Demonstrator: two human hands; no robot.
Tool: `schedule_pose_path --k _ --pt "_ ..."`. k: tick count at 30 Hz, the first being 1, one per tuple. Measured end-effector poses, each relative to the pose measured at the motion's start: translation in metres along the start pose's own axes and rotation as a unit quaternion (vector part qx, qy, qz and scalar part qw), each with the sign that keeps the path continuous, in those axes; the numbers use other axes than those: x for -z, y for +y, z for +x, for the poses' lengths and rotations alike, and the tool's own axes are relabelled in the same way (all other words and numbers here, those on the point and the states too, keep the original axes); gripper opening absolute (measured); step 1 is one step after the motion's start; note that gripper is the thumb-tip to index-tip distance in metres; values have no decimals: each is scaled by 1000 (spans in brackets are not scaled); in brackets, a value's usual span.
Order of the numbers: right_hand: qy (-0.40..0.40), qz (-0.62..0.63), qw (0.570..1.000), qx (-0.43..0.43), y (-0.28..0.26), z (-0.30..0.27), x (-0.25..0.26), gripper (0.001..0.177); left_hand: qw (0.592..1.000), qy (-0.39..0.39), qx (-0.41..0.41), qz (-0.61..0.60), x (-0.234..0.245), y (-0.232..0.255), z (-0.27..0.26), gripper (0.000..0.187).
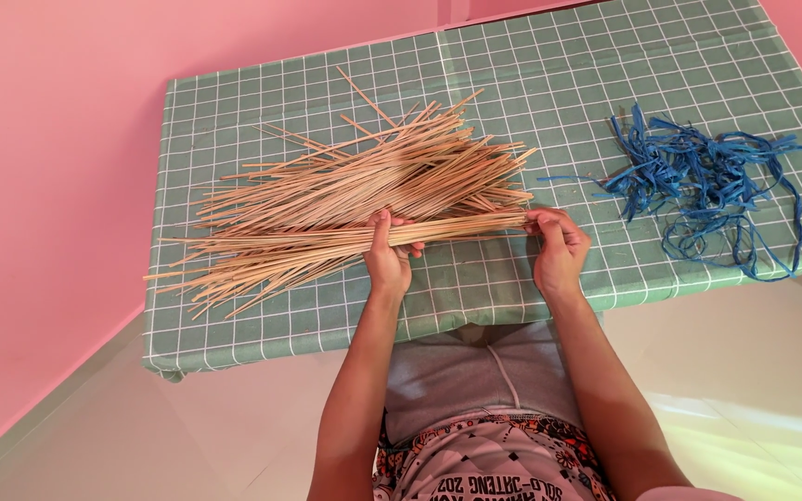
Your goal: The person organizes a bundle of thin wooden sticks on a table and then uses a piece of blue plastic ribbon to tie them together tightly.
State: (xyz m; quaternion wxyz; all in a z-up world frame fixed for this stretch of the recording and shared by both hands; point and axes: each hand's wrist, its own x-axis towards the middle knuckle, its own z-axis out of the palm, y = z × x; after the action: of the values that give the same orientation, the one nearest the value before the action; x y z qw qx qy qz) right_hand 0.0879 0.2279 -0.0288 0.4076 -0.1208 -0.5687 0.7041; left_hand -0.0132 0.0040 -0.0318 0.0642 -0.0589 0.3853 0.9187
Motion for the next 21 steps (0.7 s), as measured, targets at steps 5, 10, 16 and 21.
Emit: schedule_pose_path --k 5,10,16,21 --pt "-3 -5 1000 1 3 1 2 15 1000 1 -3 -2 0 0 0 31" --pt "0 -16 1000 3 -5 -1 -4 15 1000 5 -3 -1 2 -3 2 31" --pt "2 -204 971 128 -46 29 -16 33 1000 6 0 -8 5 -7 2 31" --pt "-255 -359 849 293 -39 94 -46 19 1000 -1 5 0 2 -3 2 32"
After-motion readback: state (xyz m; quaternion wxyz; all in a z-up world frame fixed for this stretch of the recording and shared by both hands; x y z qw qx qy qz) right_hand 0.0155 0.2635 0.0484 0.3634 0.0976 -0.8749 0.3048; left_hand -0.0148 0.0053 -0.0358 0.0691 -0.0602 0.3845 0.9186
